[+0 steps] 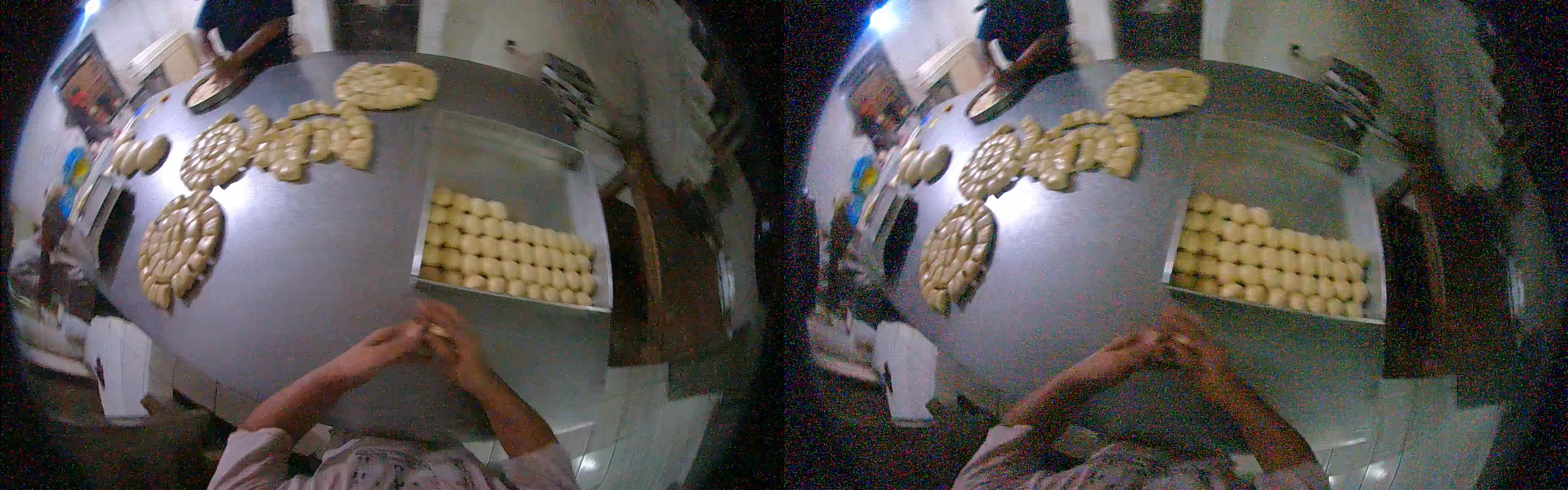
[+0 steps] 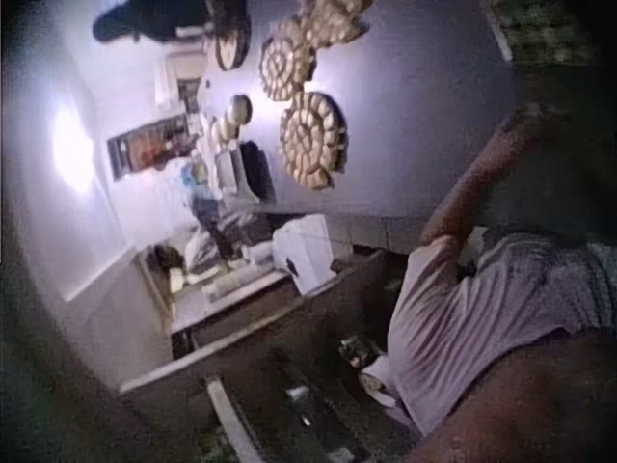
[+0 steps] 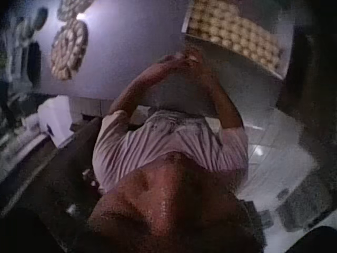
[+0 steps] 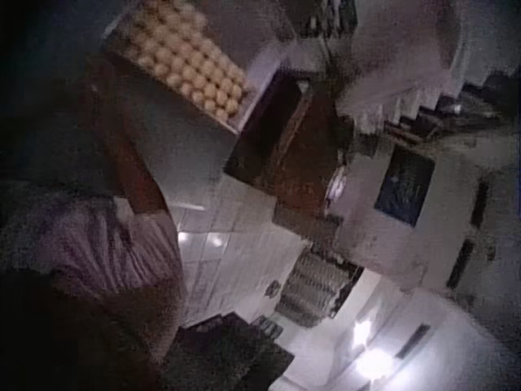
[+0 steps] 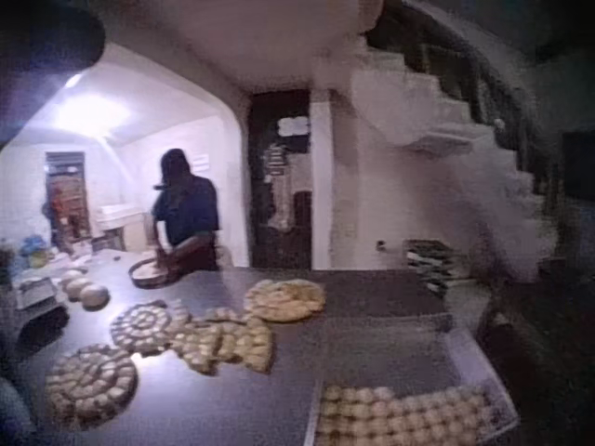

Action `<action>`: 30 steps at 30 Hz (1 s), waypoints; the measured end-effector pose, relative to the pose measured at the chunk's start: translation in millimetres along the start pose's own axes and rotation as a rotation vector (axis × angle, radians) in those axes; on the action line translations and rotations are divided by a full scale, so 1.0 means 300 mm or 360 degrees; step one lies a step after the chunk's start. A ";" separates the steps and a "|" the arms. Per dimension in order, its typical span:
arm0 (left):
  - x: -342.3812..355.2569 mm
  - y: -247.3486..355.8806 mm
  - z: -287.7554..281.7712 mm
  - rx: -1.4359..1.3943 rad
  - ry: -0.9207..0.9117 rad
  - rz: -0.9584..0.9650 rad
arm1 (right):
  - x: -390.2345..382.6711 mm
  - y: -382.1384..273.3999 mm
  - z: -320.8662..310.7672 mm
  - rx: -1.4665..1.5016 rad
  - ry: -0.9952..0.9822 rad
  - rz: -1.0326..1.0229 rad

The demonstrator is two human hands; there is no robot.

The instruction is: The person picks up pieces of shaped dough from a metal table and places them into a rectangular metal baking tray.

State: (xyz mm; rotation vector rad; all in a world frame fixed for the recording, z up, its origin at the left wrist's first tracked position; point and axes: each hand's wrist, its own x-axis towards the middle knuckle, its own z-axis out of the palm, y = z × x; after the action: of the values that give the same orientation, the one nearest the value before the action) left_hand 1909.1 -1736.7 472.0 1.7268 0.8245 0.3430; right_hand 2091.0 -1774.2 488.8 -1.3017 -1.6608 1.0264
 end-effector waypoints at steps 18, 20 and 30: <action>0.465 -0.505 -1.023 0.1094 0.2218 -0.0700 | -0.470 0.191 -0.066 -0.1205 0.0601 0.0831; 0.479 -0.547 -1.037 0.1024 0.2120 -0.0246 | -0.415 0.273 -0.222 -0.1690 0.1133 0.0958; 0.036 -0.294 -0.588 -0.0678 0.1088 -0.0118 | -0.368 0.319 -0.325 -0.1820 0.1149 0.0362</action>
State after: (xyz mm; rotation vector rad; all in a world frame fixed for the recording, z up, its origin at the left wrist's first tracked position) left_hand 1778.5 -1591.1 444.8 1.1709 1.1929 1.0149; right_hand 2234.0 -1855.1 426.8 -2.2399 -1.4925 -0.4524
